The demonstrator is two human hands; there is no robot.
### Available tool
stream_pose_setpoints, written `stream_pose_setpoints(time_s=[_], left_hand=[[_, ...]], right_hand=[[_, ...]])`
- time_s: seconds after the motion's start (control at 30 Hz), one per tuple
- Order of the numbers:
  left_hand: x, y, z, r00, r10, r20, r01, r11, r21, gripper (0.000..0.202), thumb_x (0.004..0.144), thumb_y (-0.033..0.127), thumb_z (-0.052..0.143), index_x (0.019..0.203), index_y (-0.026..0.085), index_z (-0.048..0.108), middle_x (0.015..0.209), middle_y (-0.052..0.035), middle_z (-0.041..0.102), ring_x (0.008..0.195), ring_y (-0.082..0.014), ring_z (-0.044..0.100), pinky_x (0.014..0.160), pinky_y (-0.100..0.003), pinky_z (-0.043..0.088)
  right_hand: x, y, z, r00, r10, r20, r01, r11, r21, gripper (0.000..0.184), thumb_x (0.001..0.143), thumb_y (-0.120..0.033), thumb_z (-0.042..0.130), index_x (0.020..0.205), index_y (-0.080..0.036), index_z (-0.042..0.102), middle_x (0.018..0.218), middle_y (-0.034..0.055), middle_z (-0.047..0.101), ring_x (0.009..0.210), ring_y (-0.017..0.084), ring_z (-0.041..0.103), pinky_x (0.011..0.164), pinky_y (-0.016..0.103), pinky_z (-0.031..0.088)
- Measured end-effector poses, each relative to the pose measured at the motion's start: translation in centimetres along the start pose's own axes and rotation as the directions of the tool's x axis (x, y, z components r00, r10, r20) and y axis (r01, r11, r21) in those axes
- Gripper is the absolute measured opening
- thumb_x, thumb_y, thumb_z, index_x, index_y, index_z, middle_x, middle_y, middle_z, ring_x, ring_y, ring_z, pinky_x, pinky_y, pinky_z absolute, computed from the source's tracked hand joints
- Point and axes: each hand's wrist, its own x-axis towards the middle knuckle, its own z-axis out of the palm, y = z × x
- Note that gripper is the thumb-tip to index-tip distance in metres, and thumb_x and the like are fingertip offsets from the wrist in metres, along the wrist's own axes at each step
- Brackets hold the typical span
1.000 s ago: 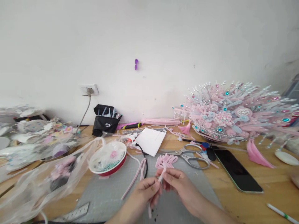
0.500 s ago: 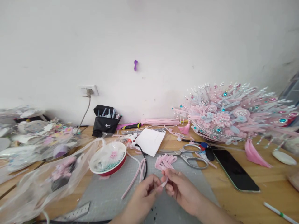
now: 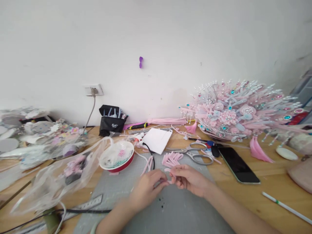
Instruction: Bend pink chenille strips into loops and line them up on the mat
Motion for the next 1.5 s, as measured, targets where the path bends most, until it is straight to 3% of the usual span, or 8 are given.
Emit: stream_pose_setpoints(time_s=[0.23,0.37,0.57,0.83,0.93,1.07,1.3,1.5], left_hand=[[0.0,-0.4,-0.4,0.999,0.053,-0.008,-0.052,0.996,0.077,0.011,0.079,0.028,0.052,0.076,0.018,0.054,0.071,-0.0007,0.057,0.067,-0.0135,0.052,0.061,-0.022,0.039],[0.0,0.0,-0.5,0.999,0.045,-0.025,-0.043,0.997,0.057,0.008,0.078,0.024,0.053,0.073,0.017,0.052,0.07,-0.0007,0.056,0.067,-0.0135,0.051,0.06,-0.022,0.039],[0.0,0.4,-0.6,0.991,0.137,0.0,-0.137,0.99,0.027,0.005,0.079,0.016,0.049,0.077,0.017,0.053,0.074,-0.0021,0.058,0.072,-0.0138,0.052,0.065,-0.023,0.04],[-0.4,0.9,-0.3,0.972,0.236,-0.012,-0.236,0.971,0.033,0.01,0.083,0.016,0.043,0.082,0.017,0.054,0.08,-0.0047,0.057,0.075,-0.0132,0.052,0.067,-0.022,0.042],[-0.5,0.8,-0.1,0.965,0.259,-0.035,-0.254,0.961,0.108,0.012,0.082,0.013,0.042,0.079,0.016,0.053,0.08,-0.0052,0.056,0.076,-0.0133,0.052,0.068,-0.022,0.042],[-0.4,0.4,0.1,0.94,0.313,-0.139,-0.278,0.935,0.221,0.013,0.081,0.011,0.042,0.076,0.017,0.053,0.078,-0.0047,0.056,0.074,-0.0137,0.052,0.067,-0.023,0.043],[-0.2,-0.2,0.1,0.911,0.289,-0.294,-0.234,0.95,0.208,0.013,0.081,0.01,0.042,0.076,0.017,0.053,0.08,-0.0043,0.054,0.075,-0.0129,0.052,0.068,-0.023,0.043],[0.1,0.1,0.2,0.961,0.04,-0.273,-0.026,0.998,0.053,0.015,0.08,0.016,0.041,0.069,0.017,0.052,0.066,-0.0005,0.05,0.061,-0.0127,0.046,0.058,-0.023,0.038]], right_hand=[[-0.4,-0.8,-0.4,0.993,0.119,0.024,-0.113,0.975,-0.189,0.021,0.065,-0.029,0.068,0.064,-0.009,0.061,0.053,-0.0002,0.06,0.037,0.001,0.044,0.035,0.012,0.026],[-0.6,-1.0,-0.2,0.988,0.147,0.057,-0.13,0.964,-0.233,0.021,0.065,-0.029,0.068,0.063,-0.009,0.061,0.051,-0.0014,0.058,0.036,0.0,0.042,0.034,0.011,0.024],[-0.4,-0.8,-0.4,0.98,0.195,0.037,-0.179,0.948,-0.262,0.019,0.065,-0.026,0.067,0.058,-0.008,0.061,0.048,-0.0014,0.056,0.035,0.0,0.041,0.031,0.01,0.023],[-0.2,-0.8,-0.9,0.959,0.266,0.094,-0.248,0.954,-0.166,0.019,0.065,-0.019,0.065,0.054,-0.007,0.056,0.049,-0.0024,0.051,0.032,-0.002,0.033,0.029,0.008,0.02],[0.0,-0.7,-1.1,0.935,0.309,0.175,-0.306,0.951,-0.042,0.018,0.067,-0.017,0.063,0.055,-0.006,0.055,0.05,-0.0033,0.05,0.032,-0.003,0.032,0.028,0.007,0.018],[0.2,-0.2,-1.1,0.907,0.336,0.254,-0.385,0.905,0.179,0.014,0.069,-0.02,0.062,0.074,-0.007,0.059,0.051,-0.0059,0.048,0.033,-0.002,0.033,0.029,0.007,0.021],[-0.2,0.2,-0.1,0.964,0.066,0.257,-0.141,0.947,0.288,0.016,0.066,-0.007,0.064,0.081,-0.008,0.058,0.069,-0.0022,0.055,0.043,-0.002,0.044,0.037,0.008,0.03],[0.3,0.4,-0.2,0.999,0.004,0.046,-0.019,0.939,0.345,0.021,0.064,-0.007,0.065,0.084,-0.012,0.059,0.077,0.0006,0.061,0.055,0.002,0.052,0.053,0.011,0.041]])
